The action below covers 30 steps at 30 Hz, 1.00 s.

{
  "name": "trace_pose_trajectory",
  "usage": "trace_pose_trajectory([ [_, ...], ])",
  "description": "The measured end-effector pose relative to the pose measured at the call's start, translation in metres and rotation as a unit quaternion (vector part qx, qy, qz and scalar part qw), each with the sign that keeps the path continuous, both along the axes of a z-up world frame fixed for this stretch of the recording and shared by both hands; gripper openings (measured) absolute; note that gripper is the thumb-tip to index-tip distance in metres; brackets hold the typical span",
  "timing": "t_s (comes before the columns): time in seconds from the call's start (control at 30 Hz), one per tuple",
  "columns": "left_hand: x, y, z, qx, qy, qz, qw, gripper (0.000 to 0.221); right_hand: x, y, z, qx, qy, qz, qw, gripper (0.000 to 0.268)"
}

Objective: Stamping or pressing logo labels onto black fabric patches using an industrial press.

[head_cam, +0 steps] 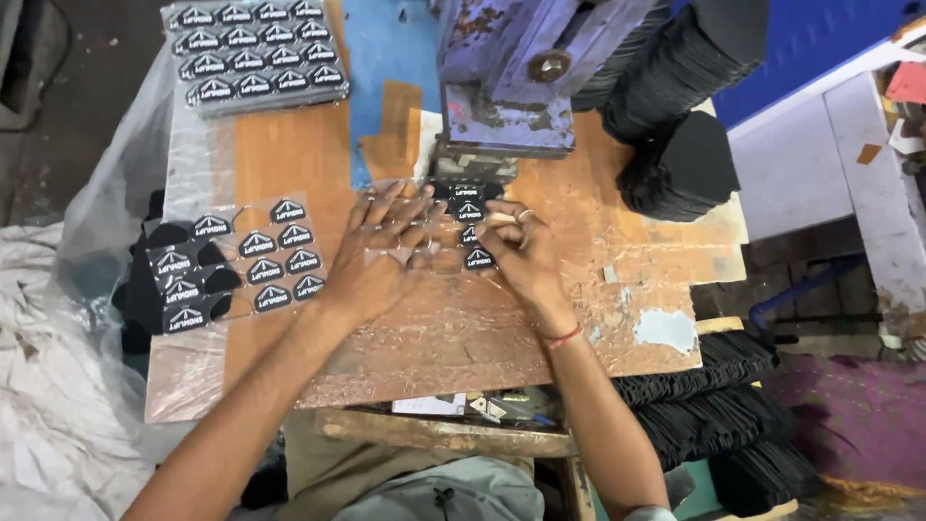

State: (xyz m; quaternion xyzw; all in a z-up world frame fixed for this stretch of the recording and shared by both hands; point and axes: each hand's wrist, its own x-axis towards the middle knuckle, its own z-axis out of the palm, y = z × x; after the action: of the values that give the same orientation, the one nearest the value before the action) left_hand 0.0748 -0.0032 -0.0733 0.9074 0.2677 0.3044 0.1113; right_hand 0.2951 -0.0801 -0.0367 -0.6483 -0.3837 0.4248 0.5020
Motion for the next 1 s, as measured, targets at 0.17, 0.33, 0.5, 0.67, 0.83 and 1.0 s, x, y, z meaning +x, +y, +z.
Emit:
trace_pose_trajectory([
  [0.17,-0.009,0.008,0.009,-0.044,-0.040,-0.048,0.997,0.059,-0.010,-0.001,0.014,-0.017,-0.030,-0.006,0.999,0.043],
  [0.33,-0.005,0.007,0.012,-0.019,-0.047,-0.023,0.998,0.049,-0.015,0.003,0.013,-0.024,-0.069,-0.049,0.996,0.043],
  [0.5,-0.005,0.002,0.018,-0.017,-0.033,-0.020,0.999,0.052,-0.014,-0.001,-0.001,0.009,-0.152,-0.057,0.987,0.040],
  [0.67,-0.004,0.005,0.017,-0.011,-0.029,-0.014,0.999,0.052,-0.015,-0.001,0.004,0.031,-0.134,-0.038,0.990,0.042],
  [0.83,-0.005,0.005,0.012,-0.018,-0.026,-0.026,0.999,0.064,-0.011,-0.002,-0.006,0.047,-0.095,-0.025,0.994,0.042],
  [1.0,-0.004,0.005,0.012,-0.019,-0.012,-0.018,1.000,0.065,-0.010,-0.003,-0.009,0.044,-0.114,-0.023,0.992,0.042],
])
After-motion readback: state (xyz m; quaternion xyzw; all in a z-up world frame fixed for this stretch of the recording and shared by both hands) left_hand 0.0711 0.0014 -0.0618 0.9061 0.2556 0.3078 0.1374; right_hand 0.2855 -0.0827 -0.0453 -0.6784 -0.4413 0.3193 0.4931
